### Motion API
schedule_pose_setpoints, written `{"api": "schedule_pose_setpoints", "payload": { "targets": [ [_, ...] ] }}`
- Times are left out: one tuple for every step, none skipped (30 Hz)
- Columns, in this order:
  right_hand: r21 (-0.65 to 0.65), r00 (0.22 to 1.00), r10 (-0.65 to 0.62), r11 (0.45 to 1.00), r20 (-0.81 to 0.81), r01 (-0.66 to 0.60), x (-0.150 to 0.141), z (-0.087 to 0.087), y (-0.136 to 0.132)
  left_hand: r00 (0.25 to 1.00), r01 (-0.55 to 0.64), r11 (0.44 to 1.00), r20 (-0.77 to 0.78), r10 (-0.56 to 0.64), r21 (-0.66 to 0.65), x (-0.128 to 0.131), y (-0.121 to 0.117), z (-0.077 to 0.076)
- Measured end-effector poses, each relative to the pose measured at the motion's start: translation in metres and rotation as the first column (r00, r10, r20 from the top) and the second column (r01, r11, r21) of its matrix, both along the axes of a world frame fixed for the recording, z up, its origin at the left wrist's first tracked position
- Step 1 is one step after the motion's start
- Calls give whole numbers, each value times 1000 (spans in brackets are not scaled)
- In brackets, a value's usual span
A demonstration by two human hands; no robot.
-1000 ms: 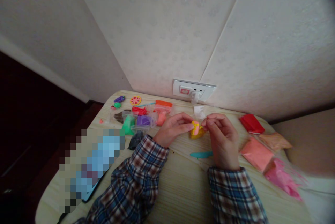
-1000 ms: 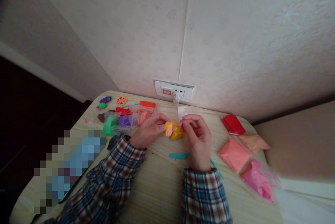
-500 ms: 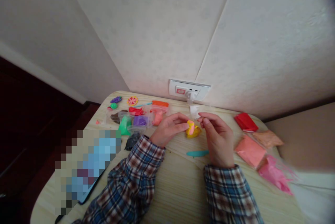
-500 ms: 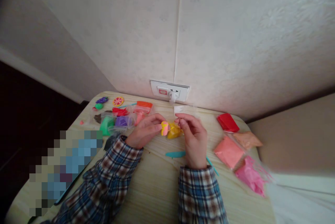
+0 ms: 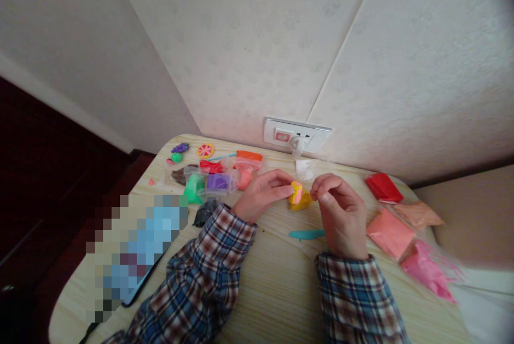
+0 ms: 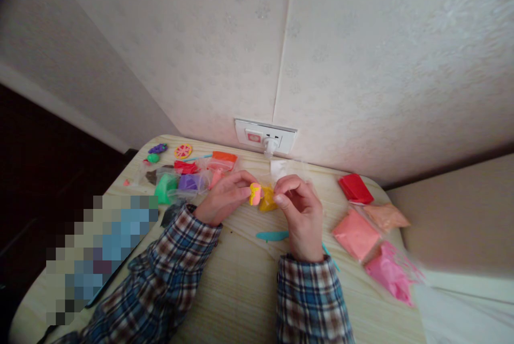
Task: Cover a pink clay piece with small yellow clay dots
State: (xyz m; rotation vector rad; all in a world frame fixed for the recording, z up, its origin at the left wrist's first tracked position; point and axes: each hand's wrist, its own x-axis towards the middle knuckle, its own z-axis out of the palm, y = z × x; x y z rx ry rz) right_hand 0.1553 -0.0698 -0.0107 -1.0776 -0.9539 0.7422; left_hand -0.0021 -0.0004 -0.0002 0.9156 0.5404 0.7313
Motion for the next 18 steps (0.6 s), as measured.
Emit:
{"api": "schedule_pose_setpoints", "payload": {
  "targets": [
    [1,1000,18,1000,17,-18,0,0,0,1000,2,1000,2,-2,1,0,0,-1],
    [0,999,33,999,34,-33,0,0,0,1000,5,1000,5,-5,1,1,0,-1],
    [-1,998,43,999,50,-43,0,-1,0,1000,10,1000,7,-10,2,2,0,-2],
    [-1,997,46,999,64,-46,0,-2,0,1000,14,1000,8,-14,2,2,1,-2],
    [0,996,42,999,76,-43,0,-2,0,1000,19,1000,8,-19,3,2,1,-3],
    [2,996,33,999,87,-33,1,-3,-1,1000,23,1000,7,-23,5,3,1,-3],
    [5,995,19,1000,96,-20,1,-4,-1,1000,27,1000,6,-27,8,3,1,-3],
    [8,995,6,1000,104,-7,1,-4,-2,999,31,999,4,-32,11,3,1,-4],
    [10,994,-5,1000,110,4,2,-5,-2,999,37,999,2,-37,16,3,0,-4],
    [12,993,-10,1000,114,9,1,-5,-2,999,43,999,0,-43,21,3,0,-4],
    [14,993,-11,1000,117,9,1,-5,-2,999,50,998,-2,-50,25,3,0,-3],
    [16,993,-6,1000,117,4,1,-4,-2,998,57,998,-4,-57,29,4,0,-3],
    [18,993,3,1000,116,-6,0,-4,-2,998,65,997,-6,-65,34,4,-1,-3],
    [21,994,16,1000,112,-18,-1,-3,-1,997,73,997,-8,-73,39,5,-1,-3],
    [24,994,29,999,106,-32,-2,-2,0,997,82,996,-10,-81,44,6,-2,-2],
    [28,994,41,999,100,-44,-3,-2,0,996,89,995,-12,-89,49,7,-2,-2],
    [32,994,52,998,93,-56,-3,-1,1,996,93,994,-15,-92,54,7,-2,-2],
    [33,994,62,997,87,-65,-4,-1,1,996,91,994,-18,-91,58,8,-3,-2]
  ]
}}
